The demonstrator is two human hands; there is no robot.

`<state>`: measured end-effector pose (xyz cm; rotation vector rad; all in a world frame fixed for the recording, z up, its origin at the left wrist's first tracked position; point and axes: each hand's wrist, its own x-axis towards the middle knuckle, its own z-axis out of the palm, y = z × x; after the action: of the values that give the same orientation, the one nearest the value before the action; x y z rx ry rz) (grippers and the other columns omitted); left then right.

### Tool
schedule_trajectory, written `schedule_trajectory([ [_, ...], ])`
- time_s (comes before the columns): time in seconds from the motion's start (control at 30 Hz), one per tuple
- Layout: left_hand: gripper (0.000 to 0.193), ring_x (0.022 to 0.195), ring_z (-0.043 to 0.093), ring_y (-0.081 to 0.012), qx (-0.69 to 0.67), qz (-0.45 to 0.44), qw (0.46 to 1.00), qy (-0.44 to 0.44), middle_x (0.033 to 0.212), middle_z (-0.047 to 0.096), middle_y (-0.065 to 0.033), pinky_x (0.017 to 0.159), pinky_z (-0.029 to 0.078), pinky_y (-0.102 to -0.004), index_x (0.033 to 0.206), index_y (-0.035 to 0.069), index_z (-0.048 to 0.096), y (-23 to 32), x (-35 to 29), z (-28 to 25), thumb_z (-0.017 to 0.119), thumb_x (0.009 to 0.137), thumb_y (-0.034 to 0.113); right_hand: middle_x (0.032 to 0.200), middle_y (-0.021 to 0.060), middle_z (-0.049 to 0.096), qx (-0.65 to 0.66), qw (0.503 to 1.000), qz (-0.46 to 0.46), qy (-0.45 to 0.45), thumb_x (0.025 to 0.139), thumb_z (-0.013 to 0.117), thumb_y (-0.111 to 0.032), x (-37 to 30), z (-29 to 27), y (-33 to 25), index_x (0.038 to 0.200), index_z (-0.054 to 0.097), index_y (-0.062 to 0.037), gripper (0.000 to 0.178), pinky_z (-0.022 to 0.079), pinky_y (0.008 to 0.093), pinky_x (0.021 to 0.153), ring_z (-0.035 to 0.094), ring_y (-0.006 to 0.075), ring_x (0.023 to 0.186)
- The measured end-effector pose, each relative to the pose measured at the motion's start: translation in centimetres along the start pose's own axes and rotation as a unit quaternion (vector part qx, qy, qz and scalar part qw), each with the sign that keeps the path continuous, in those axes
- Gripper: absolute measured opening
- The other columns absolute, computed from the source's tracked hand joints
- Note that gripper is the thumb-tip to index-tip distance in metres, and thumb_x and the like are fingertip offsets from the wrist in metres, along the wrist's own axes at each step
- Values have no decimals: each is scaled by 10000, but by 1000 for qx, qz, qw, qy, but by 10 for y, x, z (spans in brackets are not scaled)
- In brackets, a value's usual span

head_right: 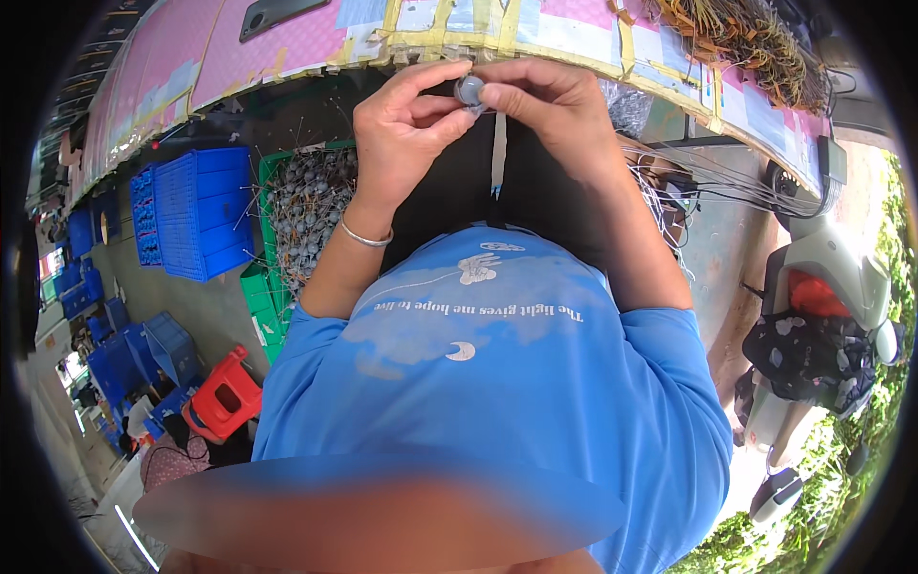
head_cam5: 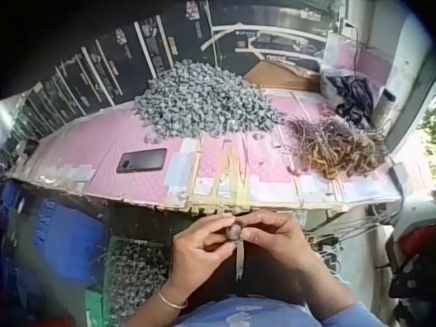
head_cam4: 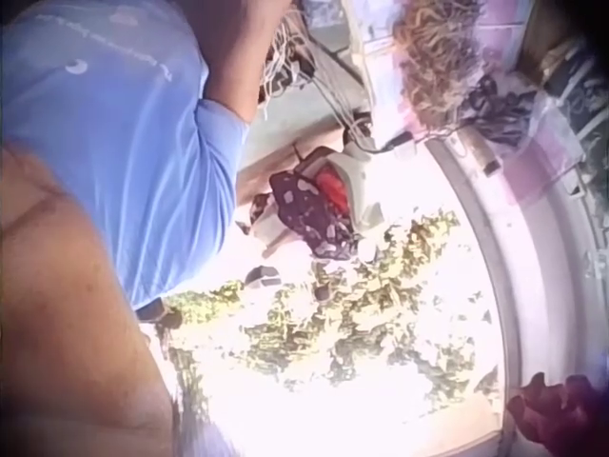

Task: Manually assembling small circular electronic components by attaching wires and housings at a factory workbench.

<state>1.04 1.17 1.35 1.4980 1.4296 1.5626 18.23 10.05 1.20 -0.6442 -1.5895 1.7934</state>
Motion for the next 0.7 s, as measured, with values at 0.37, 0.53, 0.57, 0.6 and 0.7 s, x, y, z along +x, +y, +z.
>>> schedule_trajectory([
  [0.37, 469, 965, 680, -183, -123, -14, 992, 8, 1305, 583, -149, 843, 592, -280, 1229, -37, 614, -2, -3, 18, 700, 782, -153, 1053, 89, 691, 214, 976, 34, -27, 974, 603, -163, 1, 8, 6, 1208, 628, 25, 302, 497, 310, 911, 640, 161, 982],
  [0.53, 543, 993, 671, -174, -72, -17, 997, 28, 1185, 629, -104, 869, 573, -274, 1304, -34, 563, -5, -6, 27, 708, 791, -136, 1083, 122, 676, 320, 946, 49, 13, 976, 588, -165, 5, 14, 16, 1197, 618, 43, 305, 539, 315, 865, 652, 188, 989],
  [0.57, 543, 993, 671, -174, -72, -19, 997, 27, 1185, 629, -104, 869, 573, -274, 1304, -34, 563, -3, -5, 28, 708, 791, -136, 1083, 122, 676, 321, 946, 50, 14, 976, 588, -165, 5, 13, 16, 1197, 618, 43, 305, 539, 315, 865, 652, 188, 989],
  [0.6, 531, 994, 671, -173, -106, -45, 993, 29, 1170, 634, -108, 864, 574, -275, 1289, -40, 565, 1, -2, 29, 713, 787, -133, 1079, 126, 678, 323, 944, 57, 19, 976, 587, -168, 6, 12, 17, 1186, 623, 41, 298, 547, 322, 864, 657, 194, 983],
  [0.7, 487, 991, 673, -176, -153, -79, 984, 42, 1141, 642, -122, 854, 579, -275, 1237, -50, 577, 3, 3, 28, 727, 780, -125, 1078, 123, 677, 323, 944, 60, 35, 976, 588, -170, 12, 14, 25, 1162, 626, 34, 279, 542, 319, 867, 655, 191, 983],
])
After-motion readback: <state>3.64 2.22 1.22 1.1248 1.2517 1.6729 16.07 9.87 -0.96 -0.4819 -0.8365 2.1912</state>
